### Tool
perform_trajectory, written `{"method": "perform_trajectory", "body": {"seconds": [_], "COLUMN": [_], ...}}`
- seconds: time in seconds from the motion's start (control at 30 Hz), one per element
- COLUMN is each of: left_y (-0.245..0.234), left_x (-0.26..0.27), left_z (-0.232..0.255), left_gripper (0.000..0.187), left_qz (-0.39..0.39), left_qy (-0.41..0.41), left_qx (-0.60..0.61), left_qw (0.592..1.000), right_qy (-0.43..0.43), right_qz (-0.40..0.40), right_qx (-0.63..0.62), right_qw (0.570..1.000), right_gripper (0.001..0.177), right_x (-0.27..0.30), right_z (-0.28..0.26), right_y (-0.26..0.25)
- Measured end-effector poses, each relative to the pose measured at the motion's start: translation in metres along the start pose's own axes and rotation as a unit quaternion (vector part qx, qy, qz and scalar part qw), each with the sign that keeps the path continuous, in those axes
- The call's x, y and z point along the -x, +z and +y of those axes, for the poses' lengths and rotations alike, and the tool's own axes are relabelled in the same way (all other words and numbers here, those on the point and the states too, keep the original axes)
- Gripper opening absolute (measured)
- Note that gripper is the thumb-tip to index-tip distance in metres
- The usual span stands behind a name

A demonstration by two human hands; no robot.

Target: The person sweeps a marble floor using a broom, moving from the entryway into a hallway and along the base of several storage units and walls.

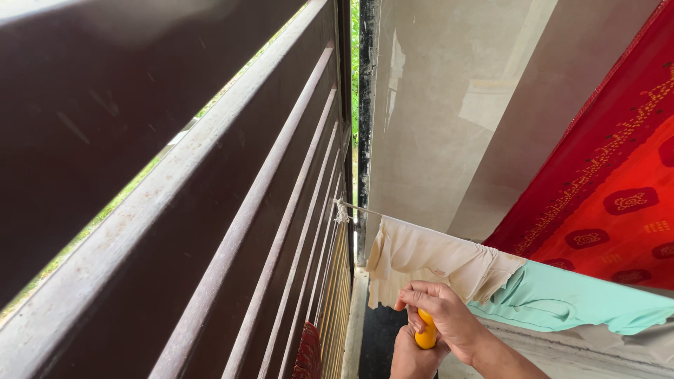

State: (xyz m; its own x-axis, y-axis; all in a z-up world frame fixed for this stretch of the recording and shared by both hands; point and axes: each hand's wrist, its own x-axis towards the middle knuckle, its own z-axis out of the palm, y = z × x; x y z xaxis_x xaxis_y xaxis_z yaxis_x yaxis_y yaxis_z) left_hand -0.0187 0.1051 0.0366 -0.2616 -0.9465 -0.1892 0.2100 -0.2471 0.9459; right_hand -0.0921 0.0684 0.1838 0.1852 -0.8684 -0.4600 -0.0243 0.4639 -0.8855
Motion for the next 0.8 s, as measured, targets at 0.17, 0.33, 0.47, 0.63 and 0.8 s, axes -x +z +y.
{"method": "perform_trajectory", "body": {"seconds": [0.17,0.33,0.47,0.63,0.8], "left_y": [0.005,0.009,0.016,0.025,0.033], "left_x": [-0.006,-0.01,-0.014,-0.015,-0.018], "left_z": [-0.008,-0.016,-0.017,-0.016,-0.029], "left_gripper": [0.024,0.022,0.02,0.023,0.028], "left_qz": [-0.026,-0.024,-0.037,-0.042,-0.071], "left_qy": [0.033,0.002,0.003,-0.018,-0.046], "left_qx": [0.092,0.078,0.04,-0.017,-0.039], "left_qw": [0.995,0.997,0.999,0.999,0.996], "right_qy": [-0.007,-0.018,-0.018,-0.023,-0.017], "right_qz": [-0.011,-0.011,0.004,0.027,0.043], "right_qx": [-0.017,-0.03,-0.044,-0.044,-0.072], "right_qw": [1.0,0.999,0.999,0.998,0.996], "right_gripper": [0.03,0.03,0.029,0.029,0.029], "right_x": [0.0,0.002,0.007,0.015,0.024], "right_z": [-0.001,-0.002,0.001,0.002,0.004], "right_y": [-0.002,-0.008,-0.016,-0.025,-0.032]}}
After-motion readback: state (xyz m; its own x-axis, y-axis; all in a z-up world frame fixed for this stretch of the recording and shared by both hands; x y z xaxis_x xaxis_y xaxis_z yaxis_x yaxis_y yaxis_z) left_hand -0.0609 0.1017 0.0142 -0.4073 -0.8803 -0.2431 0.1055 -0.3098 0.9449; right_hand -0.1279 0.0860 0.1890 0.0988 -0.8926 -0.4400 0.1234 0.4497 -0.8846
